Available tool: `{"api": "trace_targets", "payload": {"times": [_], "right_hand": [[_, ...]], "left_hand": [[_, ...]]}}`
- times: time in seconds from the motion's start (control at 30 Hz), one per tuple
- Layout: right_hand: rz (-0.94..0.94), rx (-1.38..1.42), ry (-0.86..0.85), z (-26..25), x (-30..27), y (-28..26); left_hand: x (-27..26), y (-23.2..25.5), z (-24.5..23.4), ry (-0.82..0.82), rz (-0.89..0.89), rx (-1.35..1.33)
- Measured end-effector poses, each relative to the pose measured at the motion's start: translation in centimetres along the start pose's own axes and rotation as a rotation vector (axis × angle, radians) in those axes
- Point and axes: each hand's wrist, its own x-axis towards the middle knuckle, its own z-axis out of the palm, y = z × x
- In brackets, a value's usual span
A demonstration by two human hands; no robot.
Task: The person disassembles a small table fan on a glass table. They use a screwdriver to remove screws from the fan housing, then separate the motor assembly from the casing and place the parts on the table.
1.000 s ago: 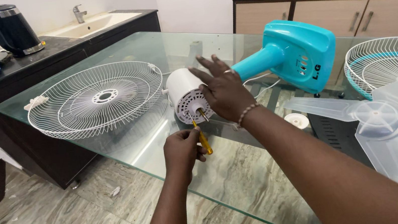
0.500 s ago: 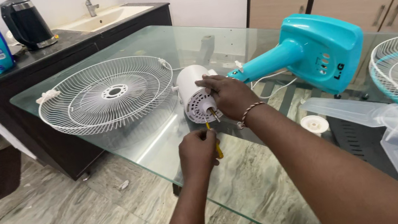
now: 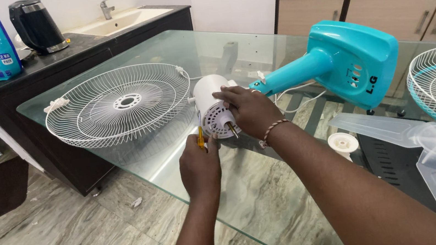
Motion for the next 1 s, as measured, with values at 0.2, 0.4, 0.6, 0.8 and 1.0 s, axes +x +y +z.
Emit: {"api": "trace_targets", "payload": {"times": [0.2,0.4,0.6,0.8,1.0], "right_hand": [[-0.141,-0.026,-0.058,-0.7,-0.5,2.9],[-0.057,-0.062,-0.066,-0.1,-1.4,4.9],[0.008,0.018,-0.034,1.3,-1.8,6.1],[0.025,0.145,0.226,4.1,-3.5,4.3],[-0.064,0.12,0.25,3.5,-4.1,2.9]], "left_hand": [[1.3,0.2,0.1,0.006,-0.015,-0.092],[2.2,2.0,-0.6,-0.273,-0.366,0.033],[2.8,1.3,0.1,-0.087,-0.171,0.066],[3.0,0.4,0.8,-0.093,-0.147,0.009],[2.8,-0.1,1.0,-0.012,0.0,-0.075]]}}
